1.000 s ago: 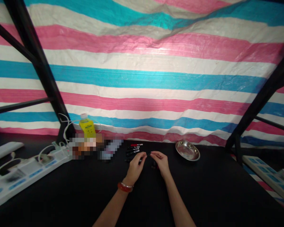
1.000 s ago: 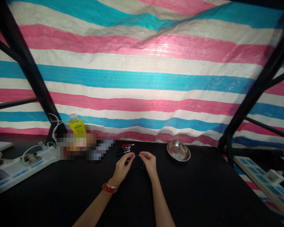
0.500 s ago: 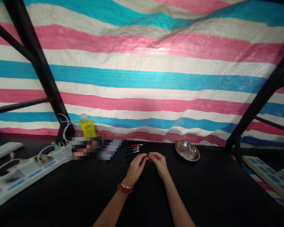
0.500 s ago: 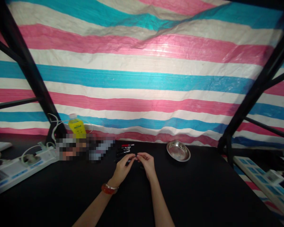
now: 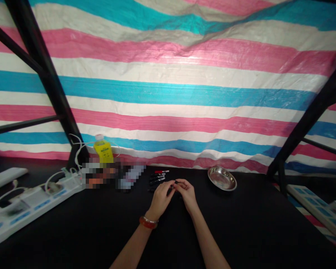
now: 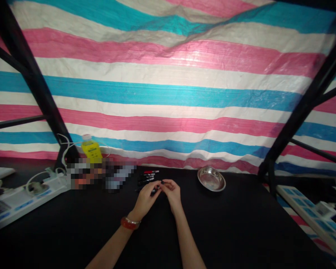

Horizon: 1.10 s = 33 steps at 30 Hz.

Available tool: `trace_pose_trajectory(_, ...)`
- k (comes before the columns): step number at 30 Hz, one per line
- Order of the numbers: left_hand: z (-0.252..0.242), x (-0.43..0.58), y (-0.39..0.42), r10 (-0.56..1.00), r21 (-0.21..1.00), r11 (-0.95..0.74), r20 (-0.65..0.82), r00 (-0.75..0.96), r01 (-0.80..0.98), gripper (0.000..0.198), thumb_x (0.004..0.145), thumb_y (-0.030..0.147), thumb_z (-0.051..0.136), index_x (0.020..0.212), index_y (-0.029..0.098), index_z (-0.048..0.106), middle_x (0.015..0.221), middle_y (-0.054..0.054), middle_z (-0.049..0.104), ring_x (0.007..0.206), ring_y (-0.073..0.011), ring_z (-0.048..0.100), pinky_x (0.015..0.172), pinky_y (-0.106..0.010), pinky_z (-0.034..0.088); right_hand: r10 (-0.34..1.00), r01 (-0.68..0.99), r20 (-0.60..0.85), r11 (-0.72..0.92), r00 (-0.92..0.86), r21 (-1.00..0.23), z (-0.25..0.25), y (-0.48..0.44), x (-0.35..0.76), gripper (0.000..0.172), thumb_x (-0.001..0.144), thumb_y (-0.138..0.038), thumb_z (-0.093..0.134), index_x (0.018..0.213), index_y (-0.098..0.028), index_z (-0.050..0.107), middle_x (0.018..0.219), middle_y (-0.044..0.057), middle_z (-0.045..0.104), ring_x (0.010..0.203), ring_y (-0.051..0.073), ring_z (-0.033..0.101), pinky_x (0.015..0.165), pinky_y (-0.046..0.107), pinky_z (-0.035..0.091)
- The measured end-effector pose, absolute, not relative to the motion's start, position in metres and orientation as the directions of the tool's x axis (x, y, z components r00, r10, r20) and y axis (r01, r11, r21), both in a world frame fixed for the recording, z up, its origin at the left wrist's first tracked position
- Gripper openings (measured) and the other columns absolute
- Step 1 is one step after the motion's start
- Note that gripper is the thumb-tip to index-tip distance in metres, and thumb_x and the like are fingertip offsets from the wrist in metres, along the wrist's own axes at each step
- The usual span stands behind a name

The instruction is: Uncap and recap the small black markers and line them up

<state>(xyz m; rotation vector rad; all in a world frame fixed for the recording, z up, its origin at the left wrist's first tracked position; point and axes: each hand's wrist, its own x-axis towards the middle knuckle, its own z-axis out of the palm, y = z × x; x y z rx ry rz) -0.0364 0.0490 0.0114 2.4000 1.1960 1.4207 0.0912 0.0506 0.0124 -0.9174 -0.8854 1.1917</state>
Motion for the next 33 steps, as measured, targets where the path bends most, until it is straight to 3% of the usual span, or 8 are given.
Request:
trace_pose_trajectory(5,0.020,-0.036,0.044,0.693,0.424,-0.628,0.686,0.222,0.652,0.026,0.086,0.034,0.049,0.107,0.021,0.054,0.102,-0.007,0.063,0.094,-0.0207,0.058,0.084,-0.038,0.045,0.972,-0.371,0.062,0.145,0.225,-0.917,0.011,0.054,0.098,0.039,0.051,-0.036,0.079,0.083,-0.018,0.066,0.063,0.001,0.067,0.060,0.017,0.064,0.057,0.028,0.049)
trace_pose_trajectory(11,0.018,-0.047,0.051,0.762,0.381,-0.305,0.647,-0.016,0.873,0.020,0.085,0.028,0.047,0.098,0.021,0.060,0.101,-0.009,0.061,0.094,-0.0257,0.055,0.080,-0.041,0.038,0.904,-0.317,0.082,0.230,0.419,-0.920,0.005,0.060,0.107,0.039,0.052,-0.036,0.077,0.084,-0.017,0.064,0.059,0.000,0.065,0.059,0.017,0.064,0.057,0.026,0.047)
trace_pose_trajectory(15,0.013,-0.052,0.056,0.803,0.351,-0.190,0.592,-0.061,0.917,0.023,0.085,0.030,0.046,0.097,0.019,0.062,0.103,-0.012,0.058,0.095,-0.0279,0.052,0.080,-0.044,0.036,0.861,-0.268,0.104,0.267,0.498,-0.925,-0.001,0.062,0.111,0.038,0.054,-0.035,0.075,0.085,-0.017,0.063,0.058,-0.001,0.064,0.059,0.017,0.063,0.059,0.028,0.048)
trace_pose_trajectory(24,0.004,-0.057,0.062,0.813,0.297,-0.162,0.581,-0.043,0.941,0.024,0.085,0.029,0.044,0.100,0.019,0.061,0.109,-0.013,0.059,0.101,-0.0292,0.049,0.081,-0.045,0.035,0.833,-0.254,0.101,0.279,0.544,-0.926,-0.007,0.064,0.113,0.037,0.054,-0.035,0.075,0.084,-0.016,0.064,0.058,0.000,0.064,0.056,0.015,0.061,0.056,0.026,0.047)
trace_pose_trajectory(33,0.013,-0.053,0.059,0.911,0.342,-0.133,0.412,-0.021,0.930,0.027,0.087,0.020,0.040,0.107,0.017,0.058,0.112,-0.010,0.061,0.109,-0.0240,0.049,0.087,-0.039,0.036,0.803,-0.216,0.138,0.315,0.580,-0.924,-0.008,0.064,0.111,0.035,0.055,-0.033,0.074,0.083,-0.014,0.064,0.056,-0.002,0.062,0.053,0.012,0.057,0.056,0.025,0.045)
